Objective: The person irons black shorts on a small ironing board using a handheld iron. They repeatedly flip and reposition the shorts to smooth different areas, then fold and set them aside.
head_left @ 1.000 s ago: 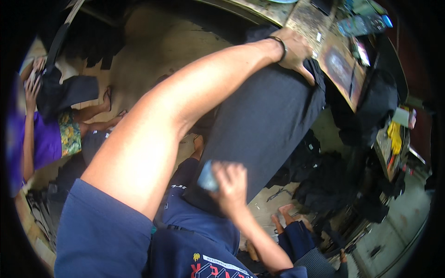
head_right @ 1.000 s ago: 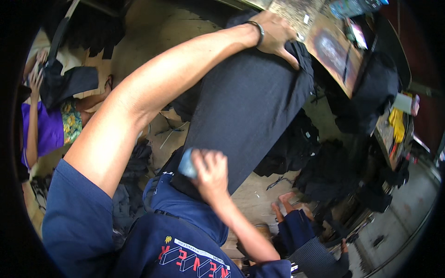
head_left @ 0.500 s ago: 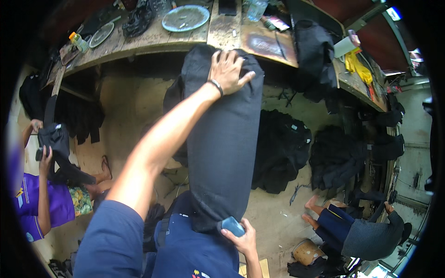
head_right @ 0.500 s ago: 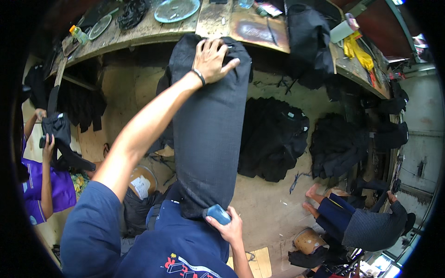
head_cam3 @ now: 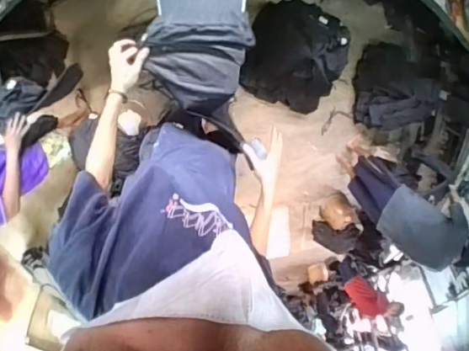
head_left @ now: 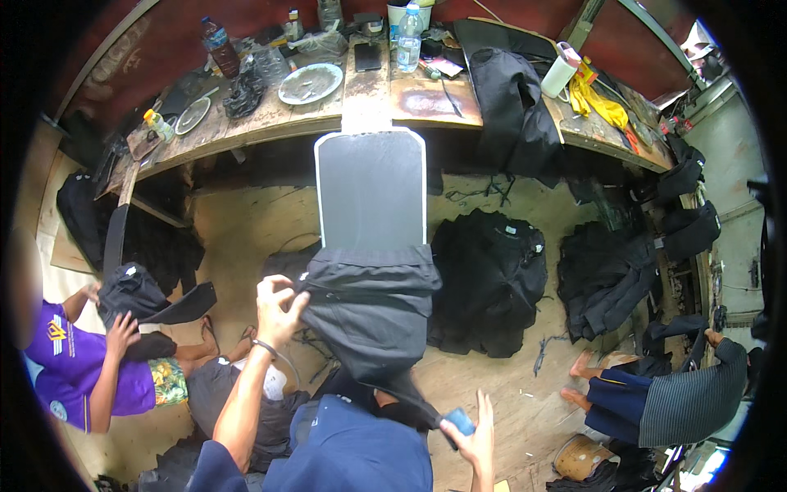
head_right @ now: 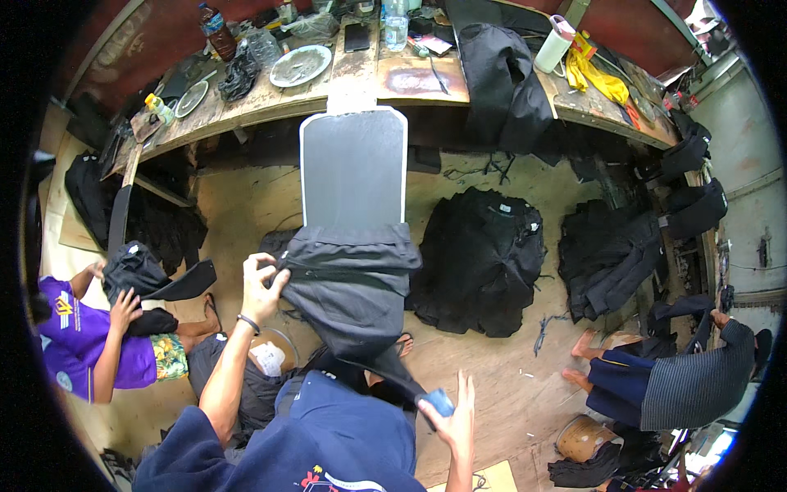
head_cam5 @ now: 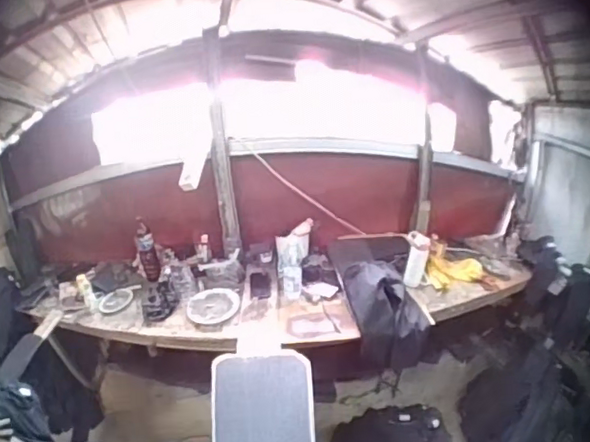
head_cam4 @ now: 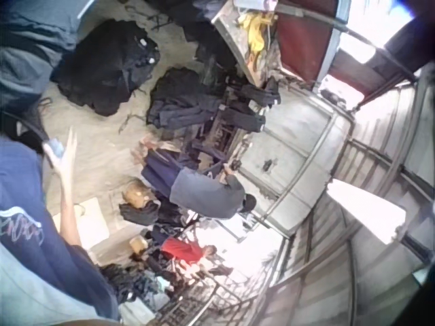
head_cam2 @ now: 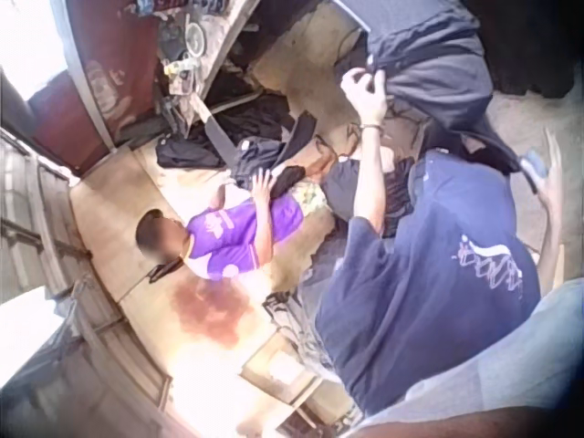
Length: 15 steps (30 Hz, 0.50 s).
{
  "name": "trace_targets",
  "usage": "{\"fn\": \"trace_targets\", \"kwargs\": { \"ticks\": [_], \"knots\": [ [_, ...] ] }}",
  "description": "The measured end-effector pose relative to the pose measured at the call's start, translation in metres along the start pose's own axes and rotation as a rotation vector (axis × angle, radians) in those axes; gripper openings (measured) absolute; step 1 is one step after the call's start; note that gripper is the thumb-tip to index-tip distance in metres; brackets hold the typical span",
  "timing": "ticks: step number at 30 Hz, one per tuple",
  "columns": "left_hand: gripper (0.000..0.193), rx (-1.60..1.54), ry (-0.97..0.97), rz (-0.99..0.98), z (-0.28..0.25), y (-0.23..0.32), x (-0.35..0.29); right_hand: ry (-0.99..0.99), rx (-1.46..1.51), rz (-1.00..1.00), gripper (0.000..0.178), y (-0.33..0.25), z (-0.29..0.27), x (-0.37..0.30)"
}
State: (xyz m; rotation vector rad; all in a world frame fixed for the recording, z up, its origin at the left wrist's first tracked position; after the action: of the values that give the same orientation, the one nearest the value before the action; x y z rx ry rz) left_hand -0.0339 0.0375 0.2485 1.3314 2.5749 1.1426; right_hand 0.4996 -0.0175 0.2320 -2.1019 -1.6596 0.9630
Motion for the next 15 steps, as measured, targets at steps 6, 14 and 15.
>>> {"fn": "trace_targets", "kwargs": {
  "ticks": [6, 14, 15],
  "knots": [
    [0.069, -0.502, -0.020, -0.577, 0.057, -0.016, -0.049, -0.239, 0.541, -0.005, 0.122, -0.129, 0.053, 0.085],
    [0.110, -0.121, -0.040, -0.603, 0.139, 0.009, 0.058, -0.281, 0.170, -0.271, 0.125, -0.281, 0.137, 0.235],
    [0.113, -0.098, -0.063, -0.594, 0.148, 0.003, 0.080, -0.273, 0.214, -0.289, 0.129, -0.301, 0.140, 0.251]
  ]
}}
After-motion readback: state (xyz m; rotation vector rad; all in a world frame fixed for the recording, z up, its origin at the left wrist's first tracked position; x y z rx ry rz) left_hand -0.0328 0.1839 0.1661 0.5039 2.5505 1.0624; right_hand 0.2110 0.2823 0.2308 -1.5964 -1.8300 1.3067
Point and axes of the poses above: each hand's wrist, its own x-axis towards the middle knuckle, its own z-axis out of the palm, y = z × x, the point moved 10 cm from there along x, towards the middle knuckle, and after that the axes turned 15 degrees about y, right-handed, at the moved point
